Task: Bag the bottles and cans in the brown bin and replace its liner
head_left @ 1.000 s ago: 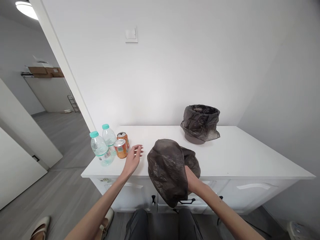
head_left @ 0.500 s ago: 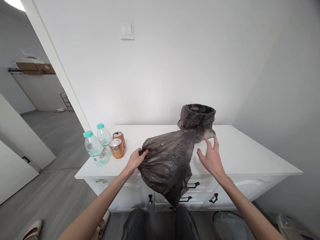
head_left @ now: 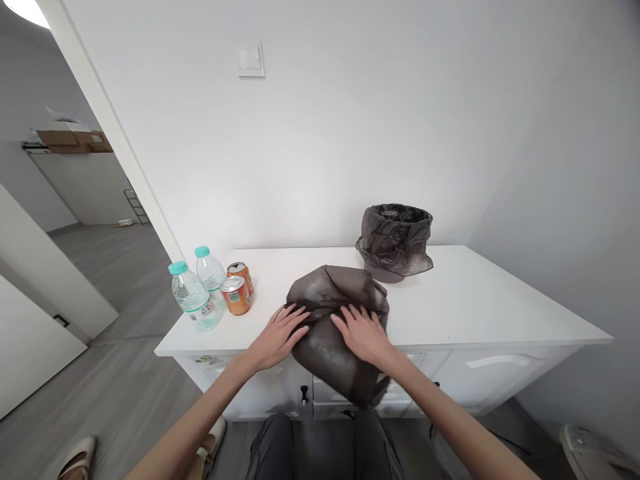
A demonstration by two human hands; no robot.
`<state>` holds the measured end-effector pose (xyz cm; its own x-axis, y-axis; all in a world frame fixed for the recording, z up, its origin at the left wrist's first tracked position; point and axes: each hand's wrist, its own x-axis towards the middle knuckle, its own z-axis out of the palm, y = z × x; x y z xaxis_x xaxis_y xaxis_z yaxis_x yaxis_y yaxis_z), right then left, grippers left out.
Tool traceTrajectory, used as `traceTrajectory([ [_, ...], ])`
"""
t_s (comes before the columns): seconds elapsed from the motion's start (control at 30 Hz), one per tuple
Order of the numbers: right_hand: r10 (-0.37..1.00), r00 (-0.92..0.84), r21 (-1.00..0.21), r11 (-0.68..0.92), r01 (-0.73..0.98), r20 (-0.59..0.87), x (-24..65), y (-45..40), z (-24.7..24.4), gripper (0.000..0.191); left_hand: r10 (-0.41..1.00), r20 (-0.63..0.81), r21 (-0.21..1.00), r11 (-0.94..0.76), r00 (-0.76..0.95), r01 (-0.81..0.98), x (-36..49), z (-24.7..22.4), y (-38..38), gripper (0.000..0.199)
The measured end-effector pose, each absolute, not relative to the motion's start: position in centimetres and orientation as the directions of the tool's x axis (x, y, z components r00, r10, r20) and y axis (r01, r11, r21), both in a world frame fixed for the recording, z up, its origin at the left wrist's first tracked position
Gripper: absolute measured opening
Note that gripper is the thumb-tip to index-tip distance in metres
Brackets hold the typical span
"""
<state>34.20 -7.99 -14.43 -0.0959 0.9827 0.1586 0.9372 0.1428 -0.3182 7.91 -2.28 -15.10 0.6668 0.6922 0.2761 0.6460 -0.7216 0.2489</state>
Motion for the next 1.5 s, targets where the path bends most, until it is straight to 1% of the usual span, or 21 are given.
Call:
traceTrajectory([
  [0.07, 0.997, -0.012, -0.286, 0.035, 0.958, 0.083, 36.2, -6.8, -14.5, 0.067, 0.692, 0.198, 0.221, -0.722, 0.695, 0.656, 8.1, -15.7, -2.2, 0.053],
  [0.17, 0.99, 0.042, -0.23, -0.01, 0.973, 0.131, 38.2, -6.3, -15.1, 0.065, 0.698, 0.196, 0.166, -0.716, 0.689, 0.678, 8.8, -16.3, -2.4, 0.053],
  [0.3, 0.957, -0.11, -0.221, 0.172, 0.96, 0.268, 37.0, -7.9, -16.7, 0.064, 0.655, 0.381, 0.11, -0.733, 0.653, 0.671, 10.5, -16.1, -2.7, 0.045],
  [0.37, 0.936, -0.223, -0.238, 0.291, 0.927, 0.274, 35.3, -8.8, -17.3, 0.067, 0.615, 0.451, 0.093, -0.754, 0.648, 0.651, 11.3, -16.1, -2.2, 0.043],
  [0.4, 0.927, -0.268, -0.251, 0.334, 0.909, 0.263, 34.5, -9.1, -17.4, 0.069, 0.597, 0.452, 0.077, -0.766, 0.663, 0.638, 11.5, -16.3, -1.7, 0.044],
  [0.47, 0.924, -0.31, -0.281, 0.365, 0.887, 0.223, 33.4, -9.1, -17.2, 0.075, 0.585, 0.386, 0.043, -0.784, 0.713, 0.619, 11.4, -17.1, -0.4, 0.053],
  [0.53, 0.944, -0.286, -0.306, 0.324, 0.895, 0.161, 33.6, -8.4, -16.8, 0.079, 0.614, 0.285, 0.031, -0.774, 0.736, 0.633, 10.6, -18.4, 1.0, 0.063],
  [0.6, 0.967, -0.237, -0.315, 0.256, 0.914, 0.098, 35.0, -7.4, -16.4, 0.078, 0.667, 0.218, 0.039, -0.736, 0.713, 0.676, 9.0, -19.5, 2.0, 0.066],
  [0.67, 0.978, -0.194, -0.313, 0.207, 0.927, 0.073, 37.1, -6.8, -16.3, 0.077, 0.705, 0.207, 0.047, -0.699, 0.678, 0.713, 7.1, -19.9, 2.2, 0.065],
  [0.73, 0.976, -0.189, -0.298, 0.214, 0.93, 0.112, 39.0, -7.2, -16.4, 0.075, 0.7, 0.256, 0.048, -0.698, 0.667, 0.714, 5.4, -19.6, 1.6, 0.065],
  [0.83, 0.901, -0.373, -0.206, 0.417, 0.885, 0.222, 40.0, -9.8, -17.1, 0.079, 0.618, 0.326, 0.046, -0.767, 0.716, 0.641, 3.6, -18.2, -0.6, 0.069],
  [0.9, 0.808, -0.522, -0.11, 0.566, 0.817, 0.275, 39.7, -11.9, -17.8, 0.093, 0.564, 0.32, 0.049, -0.812, 0.761, 0.582, 3.0, -17.5, -2.0, 0.075],
  [0.93, 0.777, -0.556, -0.071, 0.598, 0.798, 0.296, 39.5, -12.7, -18.1, 0.099, 0.549, 0.314, 0.053, -0.825, 0.775, 0.563, 2.8, -17.2, -2.5, 0.075],
  [0.97, 0.765, -0.561, -0.046, 0.603, 0.797, 0.317, 39.5, -13.2, -18.3, 0.102, 0.541, 0.316, 0.059, -0.831, 0.779, 0.553, 2.7, -17.1, -3.0, 0.073],
  [1.03, 0.783, -0.516, -0.049, 0.565, 0.824, 0.347, 40.0, -13.6, -18.4, 0.095, 0.549, 0.345, 0.094, -0.827, 0.761, 0.554, 2.6, -16.9, -3.6, 0.057],
  [1.1, 0.826, -0.458, -0.13, 0.52, 0.844, 0.329, 41.2, -13.1, -17.6, 0.081, 0.583, 0.386, 0.175, -0.808, 0.715, 0.563, 2.7, -16.6, -4.0, 0.035],
  [1.17, 0.869, -0.424, -0.268, 0.485, 0.833, 0.255, 42.5, -12.3, -16.1, 0.07, 0.631, 0.392, 0.294, -0.775, 0.669, 0.559, 3.0, -15.8, -4.5, 0.023],
  [1.23, 0.884, -0.433, -0.413, 0.466, 0.783, 0.175, 43.3, -11.3, -14.2, 0.061, 0.69, 0.347, 0.421, -0.72, 0.635, 0.552, 3.6, -14.7, -5.1, 0.02],
  [1.33, 0.874, -0.466, -0.557, 0.457, 0.693, 0.139, 43.2, -9.2, -11.8, 0.044, 0.781, 0.261, 0.533, -0.606, 0.567, 0.59, 4.4, -13.3, -5.5, 0.033],
  [1.4, 0.9, -0.423, -0.571, 0.404, 0.715, 0.107, 42.7, -7.1, -10.9, 0.038, 0.832, 0.232, 0.55, -0.54, 0.504, 0.637, 4.8, -12.8, -5.2, 0.038],
  [1.5, 0.973, -0.228, -0.444, 0.218, 0.869, 0.033, 42.0, -3.7, -10.1, 0.037, 0.87, 0.264, 0.524, -0.492, 0.417, 0.695, 5.3, -12.4, -4.4, 0.032],
])
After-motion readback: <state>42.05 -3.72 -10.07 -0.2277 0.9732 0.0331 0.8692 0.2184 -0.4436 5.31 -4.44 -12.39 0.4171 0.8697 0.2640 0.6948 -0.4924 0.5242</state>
